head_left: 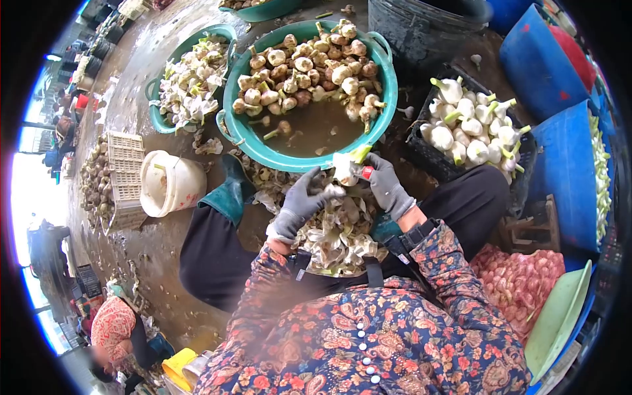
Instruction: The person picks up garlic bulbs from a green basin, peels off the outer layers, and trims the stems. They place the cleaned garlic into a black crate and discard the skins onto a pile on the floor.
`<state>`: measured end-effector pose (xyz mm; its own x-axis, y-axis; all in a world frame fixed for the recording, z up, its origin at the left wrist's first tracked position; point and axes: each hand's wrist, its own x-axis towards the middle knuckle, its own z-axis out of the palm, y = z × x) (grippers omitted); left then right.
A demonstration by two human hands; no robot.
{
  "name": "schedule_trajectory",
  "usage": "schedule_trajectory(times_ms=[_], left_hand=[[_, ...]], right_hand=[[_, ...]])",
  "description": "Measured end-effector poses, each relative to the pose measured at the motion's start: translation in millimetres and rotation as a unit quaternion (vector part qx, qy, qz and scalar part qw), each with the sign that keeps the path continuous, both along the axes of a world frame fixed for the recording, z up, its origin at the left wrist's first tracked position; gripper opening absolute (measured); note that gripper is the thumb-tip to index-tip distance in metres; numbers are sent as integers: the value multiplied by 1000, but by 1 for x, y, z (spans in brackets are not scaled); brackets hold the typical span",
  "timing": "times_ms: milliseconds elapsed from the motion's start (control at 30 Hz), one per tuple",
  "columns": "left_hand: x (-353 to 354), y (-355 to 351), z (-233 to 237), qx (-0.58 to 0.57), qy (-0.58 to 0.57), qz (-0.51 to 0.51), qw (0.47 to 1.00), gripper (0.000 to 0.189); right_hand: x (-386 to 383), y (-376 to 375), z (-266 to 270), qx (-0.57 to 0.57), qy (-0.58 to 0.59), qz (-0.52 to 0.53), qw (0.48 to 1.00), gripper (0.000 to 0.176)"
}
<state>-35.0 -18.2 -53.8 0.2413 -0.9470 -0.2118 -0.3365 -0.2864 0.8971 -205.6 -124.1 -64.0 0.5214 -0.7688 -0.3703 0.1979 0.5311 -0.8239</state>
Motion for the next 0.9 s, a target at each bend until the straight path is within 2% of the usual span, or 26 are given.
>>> schedule_trajectory(times_ms=[33, 67, 133, 167, 233, 267, 333, 367, 400, 467, 500, 533, 567, 600, 633, 667, 700, 733, 767, 800, 867, 900], left_hand=[[13, -2, -32, -16, 129, 24, 991, 73], [14, -6, -28, 9, 245, 56, 968, 63], [4, -13, -18, 16, 276, 12, 961, 42], [0, -15, -19, 15, 278, 12, 961, 42], [-5, -19, -18, 9, 248, 82, 965, 23], [-7, -19, -16, 10, 249, 81, 965, 23], [-9, -15, -6, -24, 316, 175, 932, 16], [-8, -9, 0, -58, 363, 187, 911, 17], [-6, -3, 6, -55, 363, 184, 912, 17], [-3, 8, 22, -33, 350, 21, 936, 17], [0, 10, 33, -23, 325, -33, 945, 21], [3, 13, 42, -24, 325, -32, 945, 21], [6, 17, 50, -56, 390, 7, 919, 23], [10, 19, 56, -86, 452, 44, 887, 25], [17, 20, 62, -106, 522, -10, 846, 33], [28, 22, 58, -21, 403, -42, 914, 38], [25, 17, 53, 0, 223, -126, 967, 39], [15, 5, 57, 22, 33, -200, 979, 42], [6, 0, 52, 60, -59, -164, 983, 46], [-1, -5, 42, -7, -131, -114, 985, 49], [-16, -22, 24, -43, 39, 4, 998, 43], [-21, -32, 14, -116, -1, -30, 993, 37]], right_hand=[[0, -1, -4, -28, 19, 56, 998, 24], [2, 1, -9, -27, 19, 57, 998, 24], [2, 4, -13, 14, -20, 121, 992, 25], [-1, 4, -8, 17, 3, 131, 991, 24], [1, 3, -9, 49, 21, 123, 991, 24], [1, 3, -9, 84, 38, 115, 989, 23], [-5, -1, -15, 58, 52, 102, 992, 24], [-11, -8, -27, 98, 7, 80, 992, 26], [-17, -11, -38, 138, -38, 57, 988, 28], [-19, -12, -41, 121, -16, 49, 991, 30], [-19, -13, -47, 186, -87, 31, 978, 27], [-18, -13, -52, 249, -158, 11, 955, 25], [-13, -15, -24, 352, -82, -59, 931, 19], [-20, -19, -42, 380, -146, -21, 913, 19], [-21, -18, -37, 387, -160, -28, 908, 20], [-19, -16, -30, 394, -174, -33, 902, 22], [-18, -16, -29, 394, -173, -32, 902, 22], [-15, -16, -29, 385, -180, -17, 905, 23], [-9, -15, -27, 378, -188, 1, 906, 23], [-5, -14, -24, 380, -190, 6, 905, 23], [-3, -6, -9, 283, -111, 12, 953, 24], [-3, -1, -8, 253, -95, 25, 963, 24]])
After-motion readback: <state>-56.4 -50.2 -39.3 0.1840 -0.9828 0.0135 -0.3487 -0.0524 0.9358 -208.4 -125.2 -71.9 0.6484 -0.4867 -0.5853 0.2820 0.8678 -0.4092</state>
